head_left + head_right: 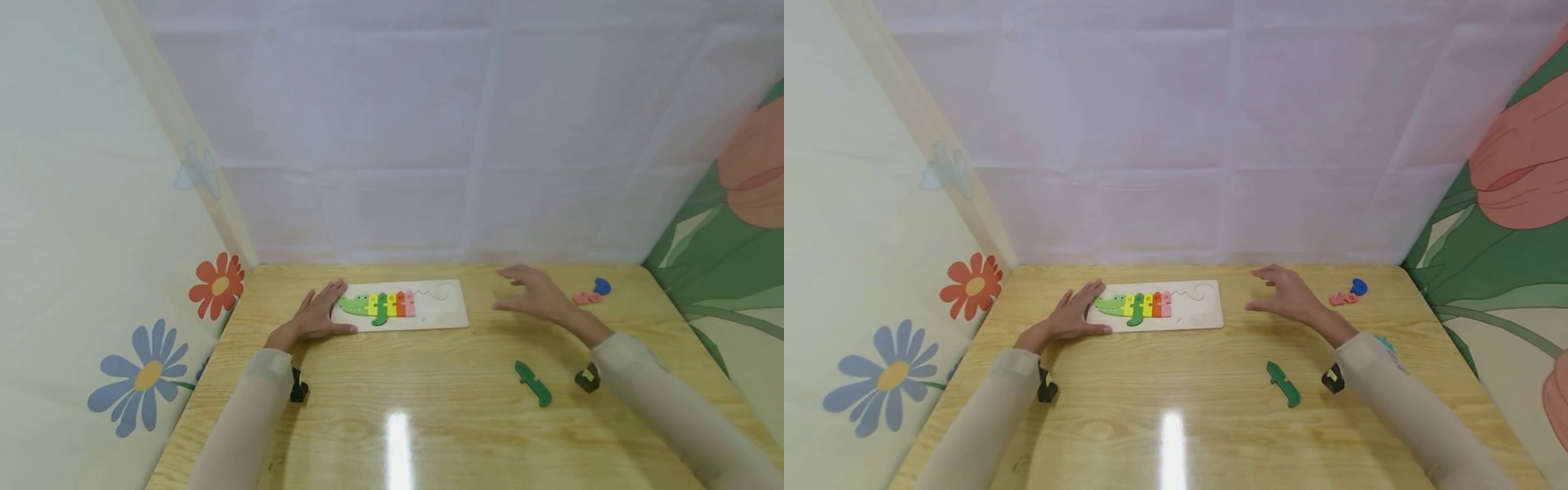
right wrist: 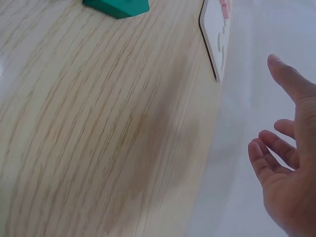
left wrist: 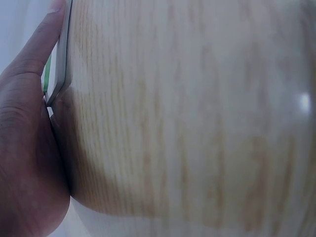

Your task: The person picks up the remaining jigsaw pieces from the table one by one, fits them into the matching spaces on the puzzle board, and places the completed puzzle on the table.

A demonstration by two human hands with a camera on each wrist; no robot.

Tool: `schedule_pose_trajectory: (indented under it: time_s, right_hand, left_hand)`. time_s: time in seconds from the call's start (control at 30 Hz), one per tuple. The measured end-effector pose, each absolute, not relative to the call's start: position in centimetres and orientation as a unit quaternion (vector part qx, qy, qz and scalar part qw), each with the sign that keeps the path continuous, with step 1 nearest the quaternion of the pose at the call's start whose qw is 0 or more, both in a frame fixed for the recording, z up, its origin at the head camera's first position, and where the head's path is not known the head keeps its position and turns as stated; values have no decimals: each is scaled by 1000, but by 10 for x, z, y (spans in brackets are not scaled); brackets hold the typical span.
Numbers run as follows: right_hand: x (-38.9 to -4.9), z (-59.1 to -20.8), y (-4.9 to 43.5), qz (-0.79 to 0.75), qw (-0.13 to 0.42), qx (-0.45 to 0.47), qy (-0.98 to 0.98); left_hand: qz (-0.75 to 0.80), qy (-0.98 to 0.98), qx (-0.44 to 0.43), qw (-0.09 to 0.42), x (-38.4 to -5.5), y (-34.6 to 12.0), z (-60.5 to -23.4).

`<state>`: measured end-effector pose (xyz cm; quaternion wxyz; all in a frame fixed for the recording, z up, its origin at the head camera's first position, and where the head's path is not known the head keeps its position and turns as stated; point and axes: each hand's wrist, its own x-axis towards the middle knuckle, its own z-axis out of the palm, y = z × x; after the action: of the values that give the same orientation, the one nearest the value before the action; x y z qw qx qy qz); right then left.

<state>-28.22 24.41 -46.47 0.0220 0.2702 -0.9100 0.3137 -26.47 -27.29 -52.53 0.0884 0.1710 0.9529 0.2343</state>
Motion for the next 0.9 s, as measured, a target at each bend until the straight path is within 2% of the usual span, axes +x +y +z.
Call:
schedule_pose_trajectory:
  time_s: [0.53,0.9]
  right_hand:
    - [-276,-465,272,313,38,256,-914]
    - [-272,-463,288,317,29,225,-921]
  left_hand:
    - [224,956,163,99,-264,-271,-522]
    - [218,958,157,102,-263,-271,-518]
